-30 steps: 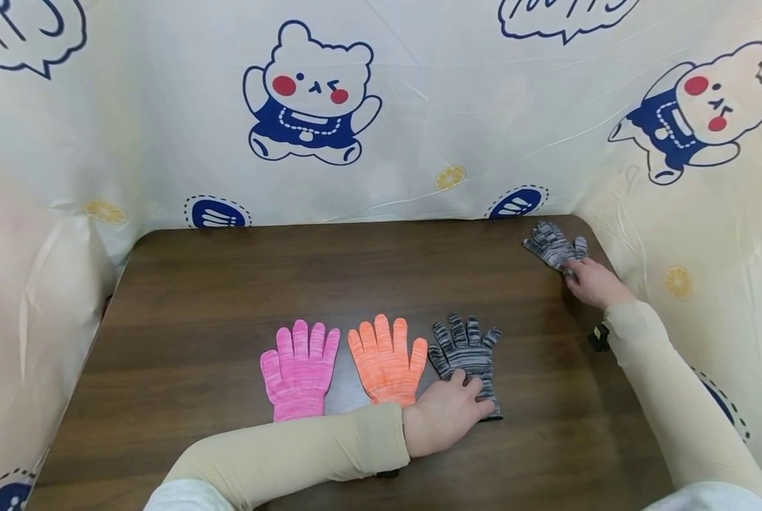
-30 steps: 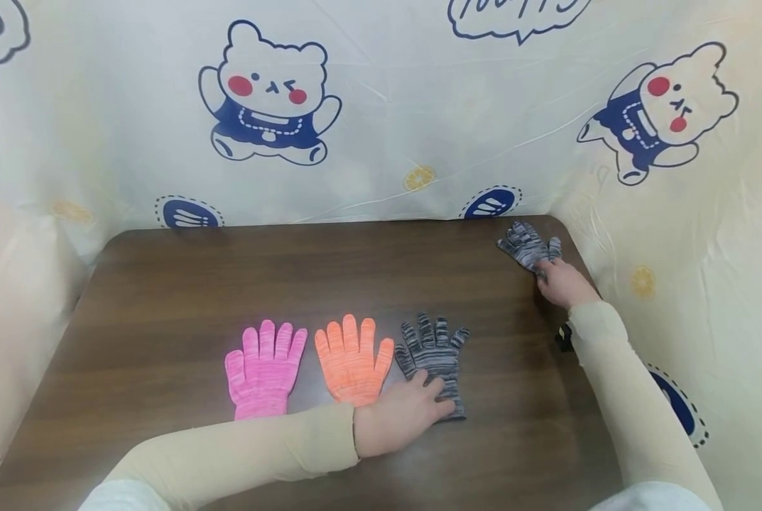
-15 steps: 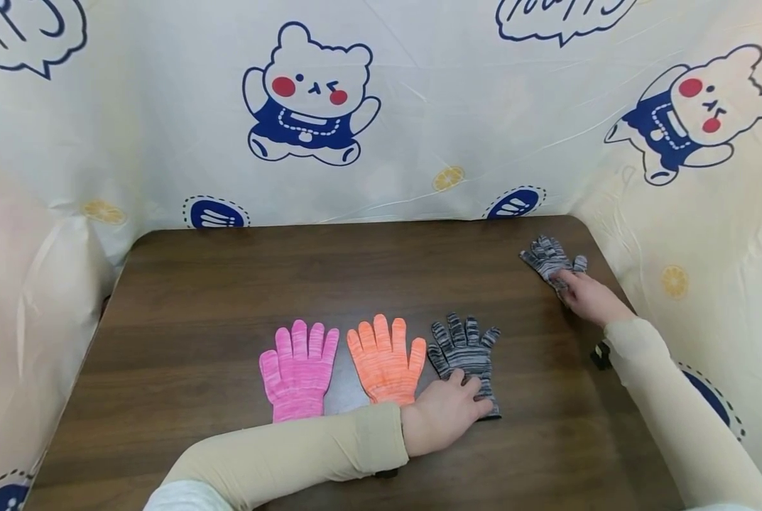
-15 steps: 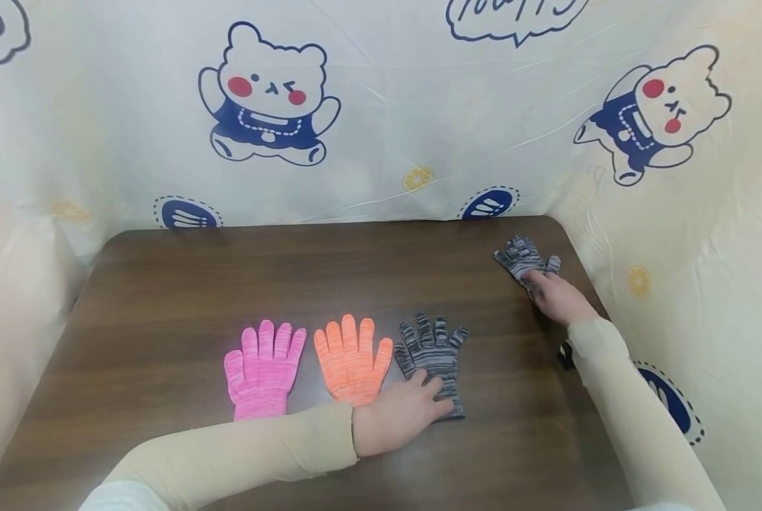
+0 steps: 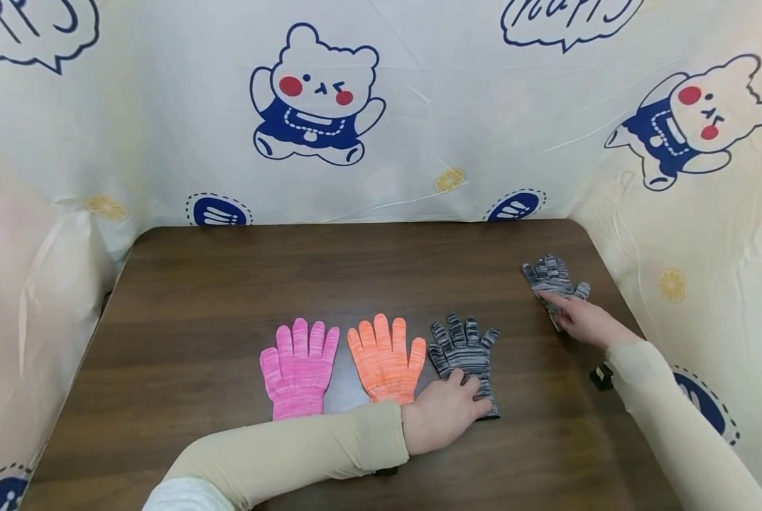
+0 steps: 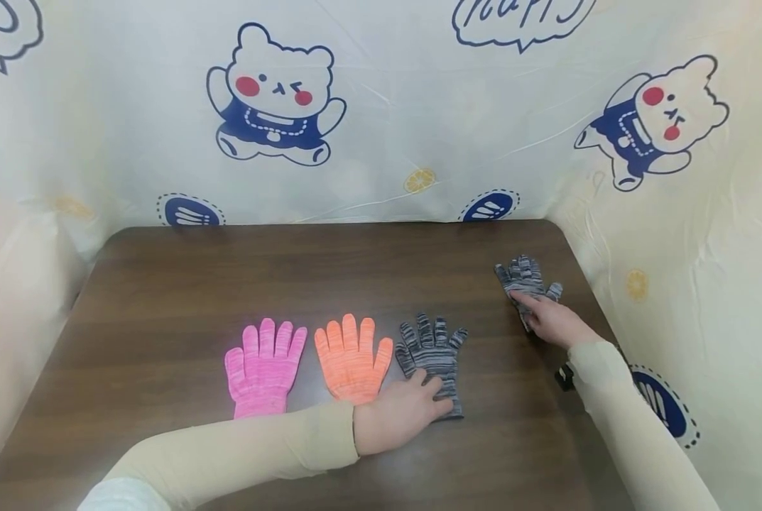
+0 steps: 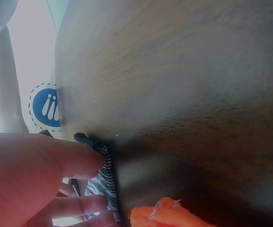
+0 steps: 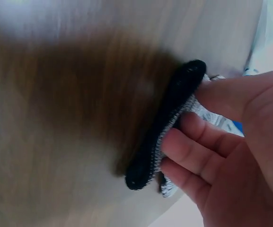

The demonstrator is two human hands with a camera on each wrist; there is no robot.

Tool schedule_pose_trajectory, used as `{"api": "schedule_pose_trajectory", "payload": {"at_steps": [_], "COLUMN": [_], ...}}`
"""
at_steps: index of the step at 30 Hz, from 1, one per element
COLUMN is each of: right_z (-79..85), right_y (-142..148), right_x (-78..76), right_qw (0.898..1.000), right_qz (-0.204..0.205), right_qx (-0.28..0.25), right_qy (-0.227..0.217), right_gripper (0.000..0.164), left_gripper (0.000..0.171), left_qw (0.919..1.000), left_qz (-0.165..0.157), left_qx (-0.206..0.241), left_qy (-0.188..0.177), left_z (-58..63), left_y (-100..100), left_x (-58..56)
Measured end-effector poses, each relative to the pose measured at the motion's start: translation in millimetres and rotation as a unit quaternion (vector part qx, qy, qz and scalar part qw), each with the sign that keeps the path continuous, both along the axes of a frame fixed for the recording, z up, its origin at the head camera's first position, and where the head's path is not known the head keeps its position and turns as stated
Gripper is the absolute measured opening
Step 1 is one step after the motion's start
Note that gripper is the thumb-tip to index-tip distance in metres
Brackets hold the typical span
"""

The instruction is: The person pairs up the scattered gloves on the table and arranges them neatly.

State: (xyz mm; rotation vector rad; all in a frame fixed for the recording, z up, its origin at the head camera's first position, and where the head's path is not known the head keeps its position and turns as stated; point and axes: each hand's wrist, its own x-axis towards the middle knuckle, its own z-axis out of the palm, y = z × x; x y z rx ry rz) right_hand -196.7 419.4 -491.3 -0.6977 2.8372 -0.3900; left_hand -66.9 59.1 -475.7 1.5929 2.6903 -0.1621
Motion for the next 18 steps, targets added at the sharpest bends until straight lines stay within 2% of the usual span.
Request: {"api": "schedule_pose_trajectory", "payload": {"at_steps": [2,4,7,9,11,14,17,18], "right_z": [-5.3,-18.0,-25.1,-20.2,-5.2,8.5,7.3,-1.5], "right_y": [3.9,14.4,19.9,14.0,-1.4,-17.8,-19.3,-12.8], "right_x": [1.6,1.3,4.7,10.8,20.2,30.7,34.3,32.4], "right_qw": [1.0,0.999,0.996,0.995,0.995,0.997,0.997,0.998], "right_qz": [0.005,0.015,0.028,0.024,0.012,-0.015,-0.018,-0.006], "right_qx": [-0.019,-0.043,-0.067,-0.077,-0.074,-0.047,-0.038,-0.043], "right_qy": [-0.017,-0.028,-0.044,-0.058,-0.063,-0.064,-0.06,-0.052], "right_gripper": [0.056,0.057,0.056,0.054,0.053,0.058,0.065,0.068], "left_gripper": [0.029,0.029,0.029,0.029,0.029,0.029,0.029,0.029], "left_qw": [1.0,1.0,1.0,1.0,1.0,1.0,1.0,1.0], "left_qz": [-0.001,-0.001,0.0,0.0,0.0,-0.001,0.001,0.003], "left_qx": [-0.003,-0.003,-0.001,0.002,0.004,0.006,0.008,0.008], "left_qy": [0.001,0.0,-0.001,-0.004,-0.004,-0.001,0.002,0.002], "left_z": [-0.8,-1.4,-2.1,-2.7,-3.1,-3.8,-4.6,-4.8], "left_y": [0.6,0.9,1.0,1.1,1.2,1.2,1.7,1.9], "left_x": [0.0,0.1,-0.1,-0.2,-0.4,0.0,0.9,1.2]}}
